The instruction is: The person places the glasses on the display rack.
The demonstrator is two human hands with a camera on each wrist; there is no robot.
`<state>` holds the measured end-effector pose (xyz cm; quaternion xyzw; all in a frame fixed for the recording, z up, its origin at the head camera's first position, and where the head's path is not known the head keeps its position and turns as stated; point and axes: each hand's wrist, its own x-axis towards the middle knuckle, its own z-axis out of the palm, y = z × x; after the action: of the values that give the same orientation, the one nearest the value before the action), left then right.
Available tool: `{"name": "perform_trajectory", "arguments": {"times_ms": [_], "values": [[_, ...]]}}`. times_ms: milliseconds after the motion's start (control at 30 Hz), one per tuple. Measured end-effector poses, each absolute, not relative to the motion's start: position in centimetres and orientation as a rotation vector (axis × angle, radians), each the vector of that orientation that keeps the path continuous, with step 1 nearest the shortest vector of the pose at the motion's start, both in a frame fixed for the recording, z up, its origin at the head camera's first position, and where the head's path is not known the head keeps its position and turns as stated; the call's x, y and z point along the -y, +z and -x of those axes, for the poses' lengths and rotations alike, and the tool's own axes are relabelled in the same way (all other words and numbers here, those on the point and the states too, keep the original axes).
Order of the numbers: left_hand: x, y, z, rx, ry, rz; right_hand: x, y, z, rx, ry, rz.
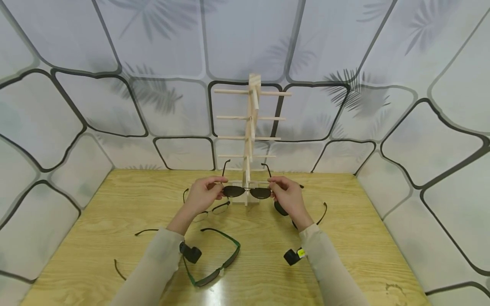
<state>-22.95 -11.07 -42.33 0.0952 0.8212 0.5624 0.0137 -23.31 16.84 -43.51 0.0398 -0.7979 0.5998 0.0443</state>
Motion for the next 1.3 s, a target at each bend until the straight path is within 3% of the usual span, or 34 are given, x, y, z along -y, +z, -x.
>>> {"name": "perform_trajectory", "arguments": {"times_ms": [733, 1300], "values": [[12.1, -41.9, 21.7, -2.693, 1.642, -0.327, -17.5, -42.8, 22.5, 2.532, 1.656, -0.174], [13.6, -42.2, 14.8, -2.723, 1.648, -0.222, -19.0, -42.7, 18.7, 2.540, 1.662, -0.165]]}}
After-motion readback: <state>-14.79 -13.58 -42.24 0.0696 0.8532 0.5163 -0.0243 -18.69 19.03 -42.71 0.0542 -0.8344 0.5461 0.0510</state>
